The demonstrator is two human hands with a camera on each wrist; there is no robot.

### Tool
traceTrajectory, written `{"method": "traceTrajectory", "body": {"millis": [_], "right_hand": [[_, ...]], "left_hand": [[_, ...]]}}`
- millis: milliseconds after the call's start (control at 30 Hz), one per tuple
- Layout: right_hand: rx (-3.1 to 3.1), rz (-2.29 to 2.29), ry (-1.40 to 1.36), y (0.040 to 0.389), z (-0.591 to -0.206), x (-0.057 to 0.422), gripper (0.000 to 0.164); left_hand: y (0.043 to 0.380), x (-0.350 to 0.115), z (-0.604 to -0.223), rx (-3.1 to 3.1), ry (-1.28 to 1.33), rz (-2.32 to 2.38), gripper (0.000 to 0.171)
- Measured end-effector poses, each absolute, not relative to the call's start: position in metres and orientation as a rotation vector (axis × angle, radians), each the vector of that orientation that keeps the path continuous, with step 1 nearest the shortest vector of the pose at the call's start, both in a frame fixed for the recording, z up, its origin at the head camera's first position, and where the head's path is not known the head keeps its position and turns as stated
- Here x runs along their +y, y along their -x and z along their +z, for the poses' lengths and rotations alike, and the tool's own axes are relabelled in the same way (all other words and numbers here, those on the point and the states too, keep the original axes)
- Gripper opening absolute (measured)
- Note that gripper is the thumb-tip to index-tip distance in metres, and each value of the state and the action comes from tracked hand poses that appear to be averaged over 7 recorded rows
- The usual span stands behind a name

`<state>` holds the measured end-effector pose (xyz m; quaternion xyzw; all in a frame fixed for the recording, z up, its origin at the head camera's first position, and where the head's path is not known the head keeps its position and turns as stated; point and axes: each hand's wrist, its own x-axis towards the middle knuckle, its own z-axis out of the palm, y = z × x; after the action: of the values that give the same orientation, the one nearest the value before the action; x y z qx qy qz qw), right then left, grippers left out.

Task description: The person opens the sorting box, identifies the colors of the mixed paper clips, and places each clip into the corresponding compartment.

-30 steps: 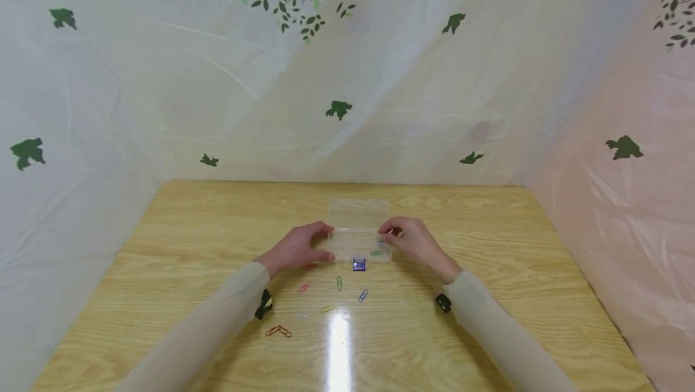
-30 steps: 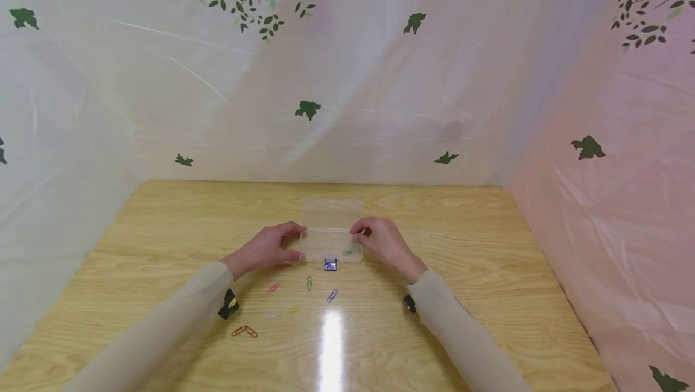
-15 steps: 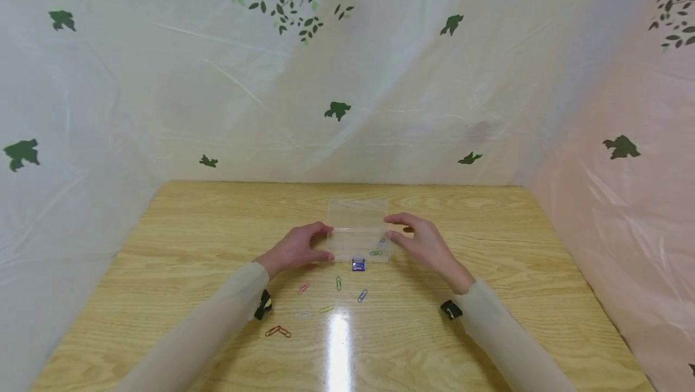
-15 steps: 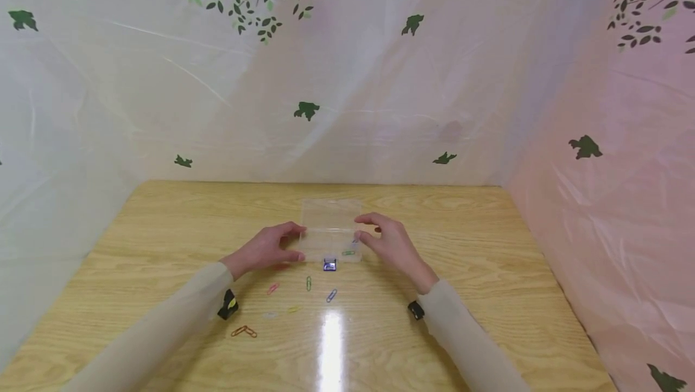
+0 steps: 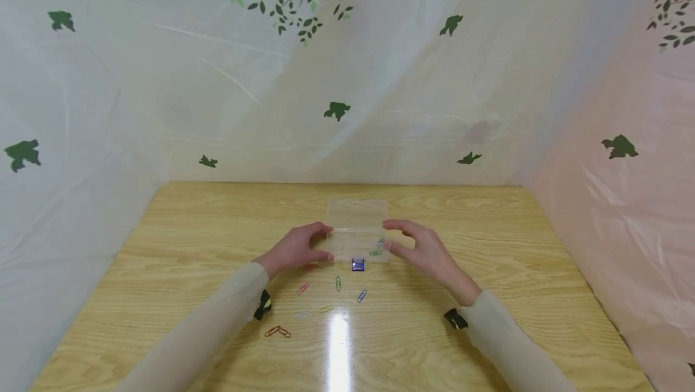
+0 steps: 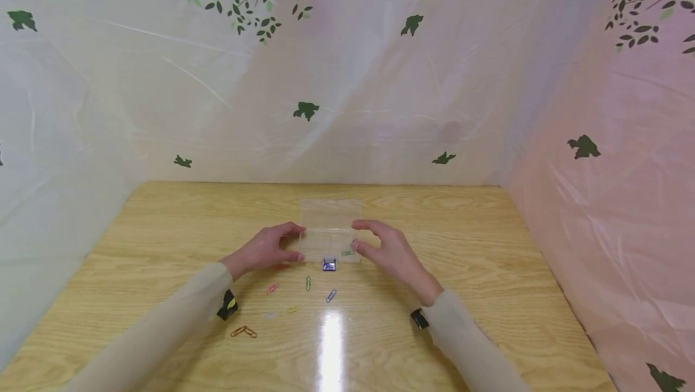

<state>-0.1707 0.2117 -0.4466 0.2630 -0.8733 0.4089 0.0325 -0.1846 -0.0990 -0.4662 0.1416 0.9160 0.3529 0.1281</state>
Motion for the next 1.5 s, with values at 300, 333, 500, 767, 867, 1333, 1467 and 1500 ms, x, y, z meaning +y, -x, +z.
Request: {"method": "traceTrajectory", "body": {"millis": [300, 333, 500, 767, 867, 1333, 1467, 1500], "right_hand": [[-2.688, 1.265, -0.954, 0.156, -0.447, 0.210, 0.046], [-2.691, 1.261, -0.973, 0.155, -0.447, 0.209, 0.047], [-2.699, 1.263, -1.045, 0.149, -0.448, 0.207, 0.049], [-2.731, 1.288, -1.104, 0.143, -0.453, 0.204, 0.050], [-2.743, 1.274, -1.132, 0.141, -0.453, 0.203, 0.049], [-2.799, 1.301, -1.215, 0.139, -0.459, 0.193, 0.045], [-2.804, 1.336, -1.228, 0.140, -0.460, 0.191, 0.041], [-2.810, 1.341, -1.229, 0.140, -0.460, 0.190, 0.040]], "left_hand": [[0.183, -0.099, -0.465, 2.665, -0.416, 1.027, 0.064], [0.183, -0.099, -0.465, 2.665, -0.415, 1.028, 0.064], [0.183, -0.098, -0.466, 2.667, -0.413, 1.030, 0.065], [0.184, -0.099, -0.468, 2.670, -0.402, 1.024, 0.065], [0.184, -0.099, -0.468, 2.670, -0.400, 1.024, 0.065], [0.187, -0.100, -0.469, 2.658, -0.420, 1.020, 0.066], [0.189, -0.101, -0.469, 2.662, -0.433, 1.017, 0.066], [0.189, -0.102, -0.469, 2.664, -0.436, 1.016, 0.066]]}}
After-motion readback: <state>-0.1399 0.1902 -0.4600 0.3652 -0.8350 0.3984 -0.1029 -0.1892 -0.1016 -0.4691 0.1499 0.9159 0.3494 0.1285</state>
